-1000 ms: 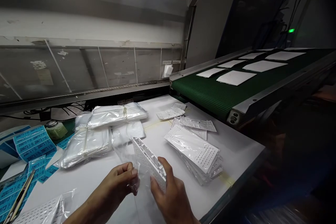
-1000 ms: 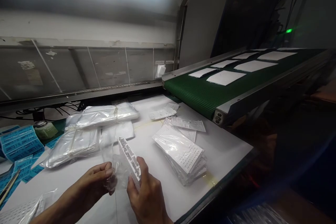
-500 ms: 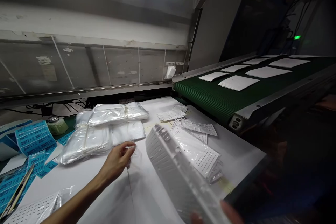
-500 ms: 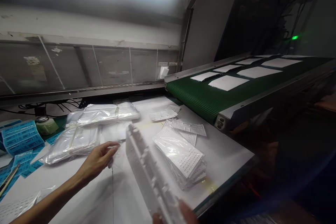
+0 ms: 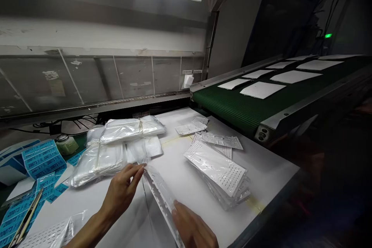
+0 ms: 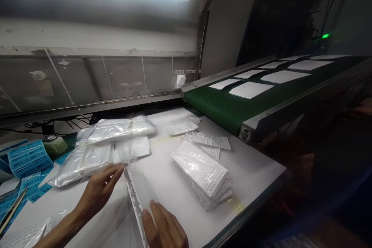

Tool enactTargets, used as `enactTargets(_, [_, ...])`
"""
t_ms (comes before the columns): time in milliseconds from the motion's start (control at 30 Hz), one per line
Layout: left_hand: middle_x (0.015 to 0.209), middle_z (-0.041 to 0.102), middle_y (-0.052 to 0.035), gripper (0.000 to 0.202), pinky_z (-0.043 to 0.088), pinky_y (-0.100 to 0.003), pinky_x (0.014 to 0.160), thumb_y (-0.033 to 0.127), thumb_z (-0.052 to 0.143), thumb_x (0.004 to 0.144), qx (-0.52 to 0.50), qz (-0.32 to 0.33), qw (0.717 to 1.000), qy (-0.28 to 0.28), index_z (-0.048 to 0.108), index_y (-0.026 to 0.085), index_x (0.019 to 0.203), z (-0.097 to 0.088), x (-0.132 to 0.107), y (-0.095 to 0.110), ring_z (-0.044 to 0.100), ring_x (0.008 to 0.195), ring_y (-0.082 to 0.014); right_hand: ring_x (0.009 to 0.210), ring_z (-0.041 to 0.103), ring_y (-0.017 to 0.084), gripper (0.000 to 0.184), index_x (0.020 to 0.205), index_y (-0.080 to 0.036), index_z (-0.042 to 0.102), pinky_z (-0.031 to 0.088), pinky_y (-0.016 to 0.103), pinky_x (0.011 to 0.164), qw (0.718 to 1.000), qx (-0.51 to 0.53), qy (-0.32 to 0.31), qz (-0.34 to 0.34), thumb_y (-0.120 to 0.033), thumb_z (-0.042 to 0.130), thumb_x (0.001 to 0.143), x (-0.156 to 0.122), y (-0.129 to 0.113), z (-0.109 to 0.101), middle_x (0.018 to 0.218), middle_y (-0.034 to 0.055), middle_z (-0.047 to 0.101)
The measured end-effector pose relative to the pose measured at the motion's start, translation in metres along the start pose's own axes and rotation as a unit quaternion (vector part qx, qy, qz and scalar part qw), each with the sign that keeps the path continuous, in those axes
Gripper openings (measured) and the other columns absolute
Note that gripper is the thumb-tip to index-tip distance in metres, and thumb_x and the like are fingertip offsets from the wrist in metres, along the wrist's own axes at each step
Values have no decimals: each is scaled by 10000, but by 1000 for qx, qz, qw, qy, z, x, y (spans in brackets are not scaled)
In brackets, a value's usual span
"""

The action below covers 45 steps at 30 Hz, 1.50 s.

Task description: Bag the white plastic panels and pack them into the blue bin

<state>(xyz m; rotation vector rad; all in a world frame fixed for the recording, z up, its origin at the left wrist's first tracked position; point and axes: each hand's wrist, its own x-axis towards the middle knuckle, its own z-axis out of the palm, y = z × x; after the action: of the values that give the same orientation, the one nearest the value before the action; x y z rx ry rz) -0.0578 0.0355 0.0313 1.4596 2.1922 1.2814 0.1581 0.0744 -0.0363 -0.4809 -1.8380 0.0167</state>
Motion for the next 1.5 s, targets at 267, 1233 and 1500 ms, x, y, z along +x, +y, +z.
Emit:
enactTargets(267, [1138, 617, -41, 290, 490, -346, 920, 390, 615, 819, -467, -225, 854, 46, 641, 244, 1069, 19, -21, 13, 576, 1087, -232, 773, 706, 293, 228, 928, -261, 626, 602, 392, 590, 992, -123, 32, -26, -221, 701, 716, 10, -26, 24, 859, 92, 740])
enactTargets(1233, [1096, 680, -43, 310, 505, -240, 782, 331, 606, 844, -331, -21, 939, -88, 562, 231, 1134, -9, -10, 23, 618, 999, -217, 1162, 503, 246, 509, 1249, -267, 426, 489, 378, 923, 894, 204, -159, 367, -477, 597, 818, 88, 28, -3, 1253, 75, 529])
enactTargets(1500, [1211, 627, -65, 476, 501, -268, 859, 357, 637, 815, -358, -54, 931, -49, 448, 265, 1242, -12, -9, 31, 575, 1106, -245, 868, 601, 162, 194, 945, -226, 606, 487, 268, 787, 855, 340, -157, 358, -390, 605, 841, 105, 35, 20, 884, 2, 639])
